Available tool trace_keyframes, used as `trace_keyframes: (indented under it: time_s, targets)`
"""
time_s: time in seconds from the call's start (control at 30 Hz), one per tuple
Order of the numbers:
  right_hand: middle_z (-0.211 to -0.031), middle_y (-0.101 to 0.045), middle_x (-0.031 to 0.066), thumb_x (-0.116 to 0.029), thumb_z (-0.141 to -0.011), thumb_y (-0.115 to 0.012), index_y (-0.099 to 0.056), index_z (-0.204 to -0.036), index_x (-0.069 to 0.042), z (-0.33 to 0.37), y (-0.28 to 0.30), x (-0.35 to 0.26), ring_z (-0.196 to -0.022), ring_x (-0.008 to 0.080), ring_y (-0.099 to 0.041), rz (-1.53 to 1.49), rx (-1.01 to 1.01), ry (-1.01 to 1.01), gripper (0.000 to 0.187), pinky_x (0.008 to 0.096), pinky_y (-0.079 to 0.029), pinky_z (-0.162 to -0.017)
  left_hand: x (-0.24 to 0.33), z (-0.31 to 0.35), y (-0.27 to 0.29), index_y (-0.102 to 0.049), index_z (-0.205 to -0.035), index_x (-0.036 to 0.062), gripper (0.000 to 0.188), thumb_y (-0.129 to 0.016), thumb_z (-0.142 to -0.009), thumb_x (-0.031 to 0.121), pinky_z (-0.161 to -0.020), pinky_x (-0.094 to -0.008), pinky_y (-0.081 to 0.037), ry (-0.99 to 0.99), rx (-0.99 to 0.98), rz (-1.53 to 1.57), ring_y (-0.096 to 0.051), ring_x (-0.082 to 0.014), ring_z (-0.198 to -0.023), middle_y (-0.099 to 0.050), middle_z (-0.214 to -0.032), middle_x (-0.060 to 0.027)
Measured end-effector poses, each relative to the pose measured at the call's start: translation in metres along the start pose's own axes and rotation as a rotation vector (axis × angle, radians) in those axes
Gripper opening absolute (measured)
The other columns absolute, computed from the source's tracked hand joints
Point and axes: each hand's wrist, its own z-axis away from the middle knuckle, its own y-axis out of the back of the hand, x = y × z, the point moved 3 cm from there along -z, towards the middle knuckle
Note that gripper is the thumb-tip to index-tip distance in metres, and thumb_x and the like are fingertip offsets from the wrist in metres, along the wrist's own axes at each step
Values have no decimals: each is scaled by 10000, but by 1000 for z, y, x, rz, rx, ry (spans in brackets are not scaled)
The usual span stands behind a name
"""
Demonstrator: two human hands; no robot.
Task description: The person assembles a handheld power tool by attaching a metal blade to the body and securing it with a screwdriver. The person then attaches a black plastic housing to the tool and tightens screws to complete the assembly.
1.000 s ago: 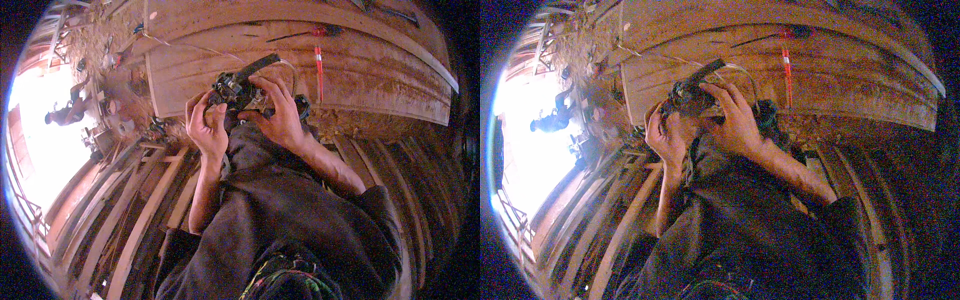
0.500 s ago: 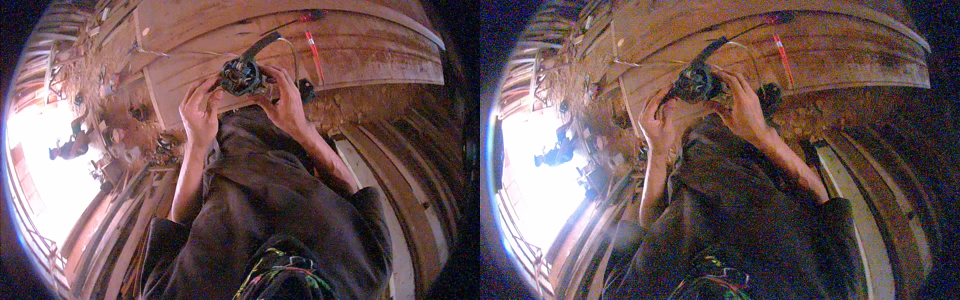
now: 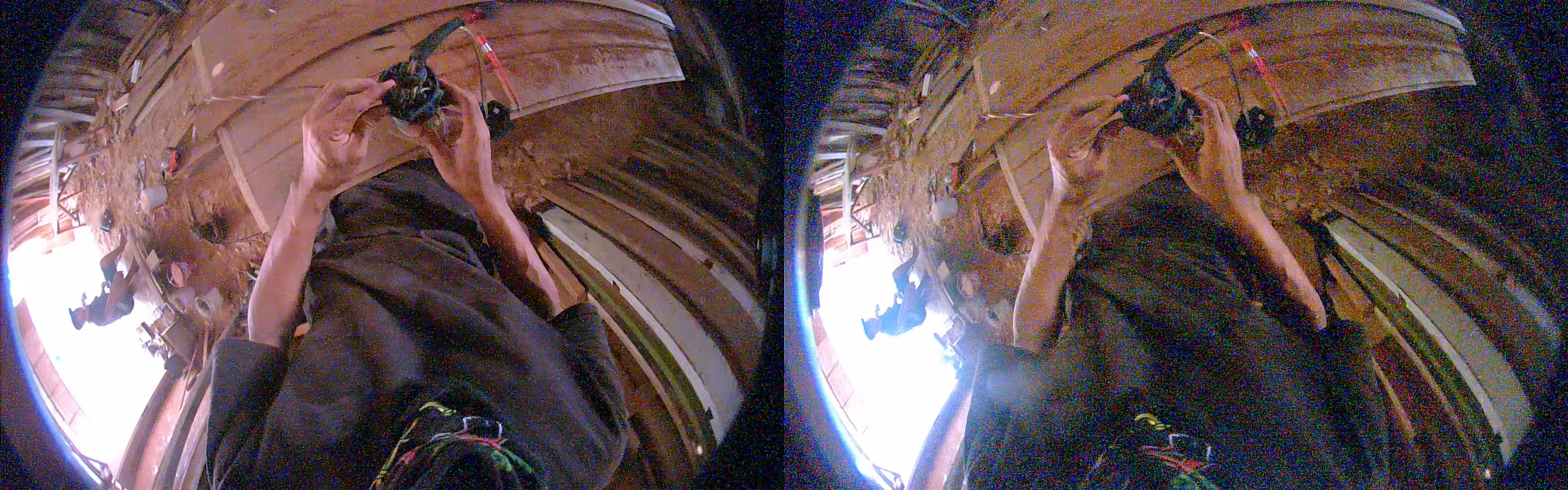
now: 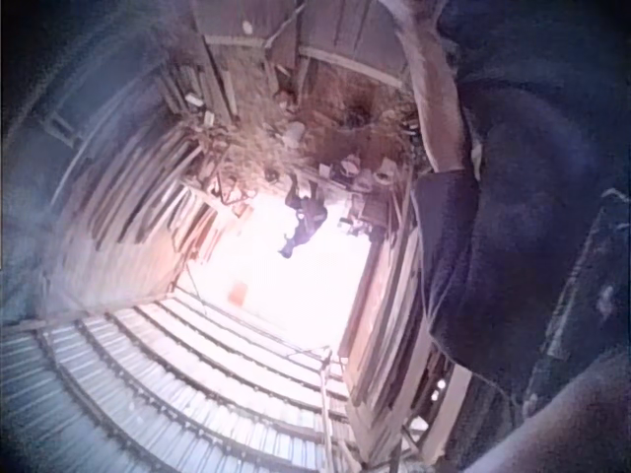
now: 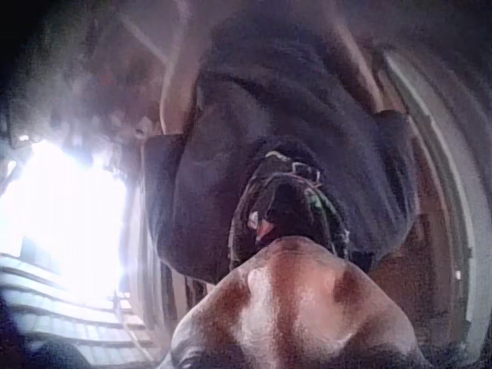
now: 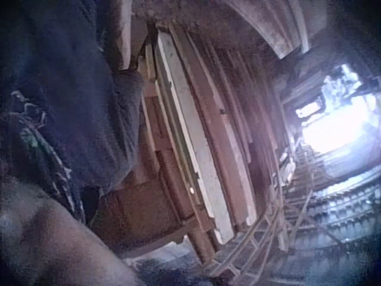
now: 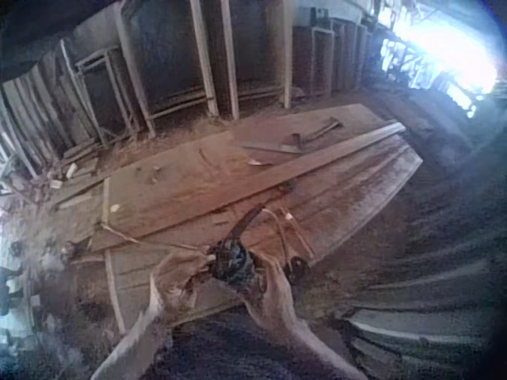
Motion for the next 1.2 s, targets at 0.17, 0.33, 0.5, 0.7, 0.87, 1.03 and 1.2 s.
trace_keyframes:
  time_s: [0.17,0.33,0.5,0.7,0.87,1.03,1.2]
  targets:
    - [-1302,-608,165,-266,-823,-855,-493,-1404,-38,10,-6,-16,-1152,297,-633,15,108,48,721,382,-519,-961,-7,7,4,-732,-1216,139,444,-753,-805,-26,-818,-372,-588,-60,-44,-35,-689,-293,-945,-687,-1101,-119]
    - [-1299,-614,165,-281,-842,-840,-537,-1366,-40,7,-4,-38,-1168,298,-629,97,233,133,651,381,-527,-961,-21,9,2,-729,-1217,130,401,-769,-829,38,-840,-380,-575,71,-80,105,-676,-305,-998,-691,-1096,-129]
    - [-1290,-625,164,-235,-850,-829,-602,-1291,-30,9,-8,-38,-1174,296,-628,80,282,86,536,379,-535,-961,-28,10,-2,-725,-1224,125,416,-807,-817,105,-845,-398,-567,-240,-5,-111,-677,-318,-997,-686,-1114,-131]
    - [-1284,-630,158,-203,-849,-826,-620,-1263,-27,9,-11,-43,-1179,277,-630,86,306,87,495,370,-534,-969,-42,15,-8,-717,-1210,128,441,-835,-785,118,-835,-413,-569,-389,83,-86,-664,-332,-1016,-697,-1136,-111]
    - [-1244,-649,161,-242,-819,-845,-614,-1228,-56,9,-11,-44,-1145,353,-629,-7,309,27,506,420,-529,-966,-31,14,-2,-703,-1042,93,283,-823,-786,105,-833,-415,-581,-453,48,-164,-660,-323,-1048,-709,-1220,-57]
    - [-1247,-644,162,-239,-840,-834,-597,-1250,-38,21,-16,-38,-1141,328,-640,-91,299,-76,514,404,-535,-958,-33,20,0,-691,-986,93,242,-818,-780,92,-861,-420,-585,-458,70,-241,-660,-325,-1075,-711,-1226,-45]
    - [-1252,-643,158,-232,-850,-827,-587,-1280,-33,30,-19,-32,-1153,317,-644,-43,271,-100,531,392,-536,-952,-33,26,-2,-720,-1048,90,294,-822,-773,84,-911,-409,-575,-338,92,-120,-663,-316,-1108,-714,-1191,-62]
